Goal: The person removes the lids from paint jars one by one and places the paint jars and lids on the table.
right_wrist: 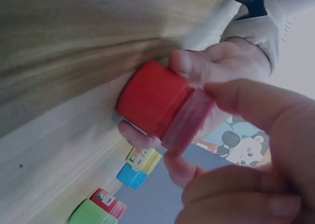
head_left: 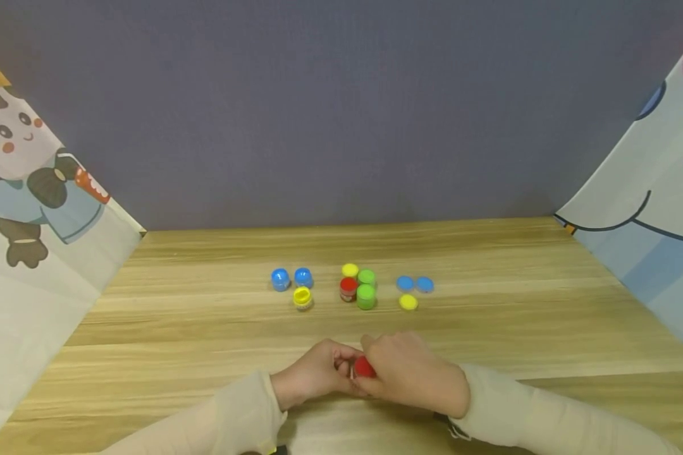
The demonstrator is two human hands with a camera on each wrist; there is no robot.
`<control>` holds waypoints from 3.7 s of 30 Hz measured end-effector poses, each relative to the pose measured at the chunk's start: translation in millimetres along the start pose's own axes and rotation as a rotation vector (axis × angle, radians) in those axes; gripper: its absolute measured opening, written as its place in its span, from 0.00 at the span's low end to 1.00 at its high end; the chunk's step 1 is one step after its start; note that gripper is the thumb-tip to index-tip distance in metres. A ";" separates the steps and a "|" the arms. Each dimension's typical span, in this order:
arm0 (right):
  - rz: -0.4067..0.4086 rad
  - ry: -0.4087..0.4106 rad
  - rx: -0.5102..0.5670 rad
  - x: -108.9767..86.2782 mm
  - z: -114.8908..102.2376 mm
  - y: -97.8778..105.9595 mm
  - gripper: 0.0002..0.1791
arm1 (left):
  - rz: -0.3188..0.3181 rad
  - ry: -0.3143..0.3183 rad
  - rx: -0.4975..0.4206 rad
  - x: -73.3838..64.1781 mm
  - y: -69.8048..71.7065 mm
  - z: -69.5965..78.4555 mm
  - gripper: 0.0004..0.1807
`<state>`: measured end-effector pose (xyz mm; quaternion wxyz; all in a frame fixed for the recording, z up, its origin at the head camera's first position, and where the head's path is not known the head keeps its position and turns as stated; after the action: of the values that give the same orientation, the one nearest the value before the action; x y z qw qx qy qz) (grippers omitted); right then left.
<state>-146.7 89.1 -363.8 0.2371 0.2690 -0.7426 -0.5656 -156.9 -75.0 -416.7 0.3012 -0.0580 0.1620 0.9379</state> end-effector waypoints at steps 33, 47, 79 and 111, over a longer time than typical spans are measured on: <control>0.038 -0.033 -0.054 -2.2 -4.8 -0.1 0.24 | 0.014 0.008 -0.007 -0.4 -1.6 0.0 0.21; 0.067 -0.026 -0.053 -0.9 -5.2 -4.9 0.20 | 0.008 -0.006 -0.024 -0.9 -1.2 -0.8 0.20; 0.004 -0.078 0.108 -10.3 18.1 26.1 0.14 | 0.018 0.047 0.009 -8.5 15.2 12.0 0.22; 0.013 -0.272 -0.107 -6.5 102.2 37.5 0.18 | 0.157 0.087 0.050 -30.7 65.0 7.1 0.30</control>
<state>-214.0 174.4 -353.1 0.1519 0.1718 -0.7384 -0.6342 -170.0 -139.1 -386.2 0.2208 -0.0784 0.2022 0.9509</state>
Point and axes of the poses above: each hand's wrist, its own x-axis towards the middle knuckle, its own y-axis out of the back of the hand, z = x × y, the point moved 1 cm from there along x, towards the middle knuckle, and after that the axes turned 4 degrees about x, right-handed, at the moved point
